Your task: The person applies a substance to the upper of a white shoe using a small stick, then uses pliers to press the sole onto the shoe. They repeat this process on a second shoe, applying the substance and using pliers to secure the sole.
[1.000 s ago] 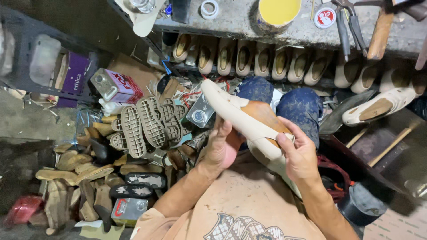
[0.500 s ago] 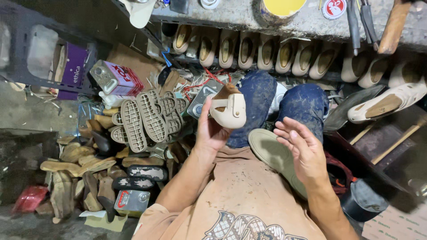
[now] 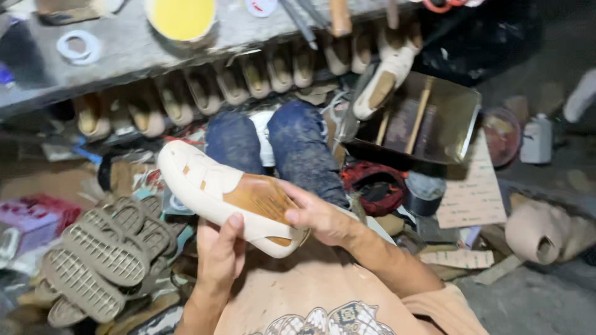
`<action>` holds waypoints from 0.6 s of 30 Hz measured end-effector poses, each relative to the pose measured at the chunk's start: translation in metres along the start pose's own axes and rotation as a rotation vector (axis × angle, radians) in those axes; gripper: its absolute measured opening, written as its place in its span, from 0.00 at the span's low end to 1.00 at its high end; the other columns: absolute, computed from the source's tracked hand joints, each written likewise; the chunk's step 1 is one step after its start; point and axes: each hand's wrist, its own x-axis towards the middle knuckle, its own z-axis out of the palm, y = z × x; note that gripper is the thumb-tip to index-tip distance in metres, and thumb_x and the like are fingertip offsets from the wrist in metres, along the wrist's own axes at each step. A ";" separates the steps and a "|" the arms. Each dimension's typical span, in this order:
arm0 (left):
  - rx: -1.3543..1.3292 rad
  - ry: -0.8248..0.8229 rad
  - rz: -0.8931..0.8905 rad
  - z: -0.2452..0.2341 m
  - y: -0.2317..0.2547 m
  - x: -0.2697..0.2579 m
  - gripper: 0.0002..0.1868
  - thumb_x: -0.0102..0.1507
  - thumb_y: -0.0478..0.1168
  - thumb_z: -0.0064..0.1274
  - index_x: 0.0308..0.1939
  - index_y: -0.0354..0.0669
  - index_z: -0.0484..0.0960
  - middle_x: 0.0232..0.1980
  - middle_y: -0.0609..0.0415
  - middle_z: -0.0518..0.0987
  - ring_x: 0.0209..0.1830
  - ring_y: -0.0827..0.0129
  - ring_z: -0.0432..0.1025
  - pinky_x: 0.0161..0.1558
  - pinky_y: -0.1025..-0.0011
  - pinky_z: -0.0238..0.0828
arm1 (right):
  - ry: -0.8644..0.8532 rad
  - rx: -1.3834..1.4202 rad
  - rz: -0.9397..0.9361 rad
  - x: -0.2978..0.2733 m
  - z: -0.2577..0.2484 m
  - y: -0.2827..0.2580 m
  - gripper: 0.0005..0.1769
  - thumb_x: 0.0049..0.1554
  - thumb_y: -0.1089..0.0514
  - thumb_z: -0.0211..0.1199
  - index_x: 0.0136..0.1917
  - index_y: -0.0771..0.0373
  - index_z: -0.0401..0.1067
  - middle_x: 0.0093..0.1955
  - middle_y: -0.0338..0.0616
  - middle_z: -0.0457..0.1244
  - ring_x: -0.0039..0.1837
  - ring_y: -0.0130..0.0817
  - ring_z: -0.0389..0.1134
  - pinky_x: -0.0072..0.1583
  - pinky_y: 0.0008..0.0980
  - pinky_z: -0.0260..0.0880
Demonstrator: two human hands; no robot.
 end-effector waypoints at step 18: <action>1.738 -0.911 0.486 0.001 -0.047 0.046 0.54 0.55 0.58 0.64 0.77 0.38 0.57 0.71 0.41 0.67 0.68 0.45 0.63 0.66 0.51 0.60 | 1.824 0.268 -0.589 -0.133 -0.346 0.033 0.31 0.48 0.54 0.70 0.66 0.54 0.71 0.63 0.43 0.70 0.57 0.37 0.74 0.53 0.43 0.79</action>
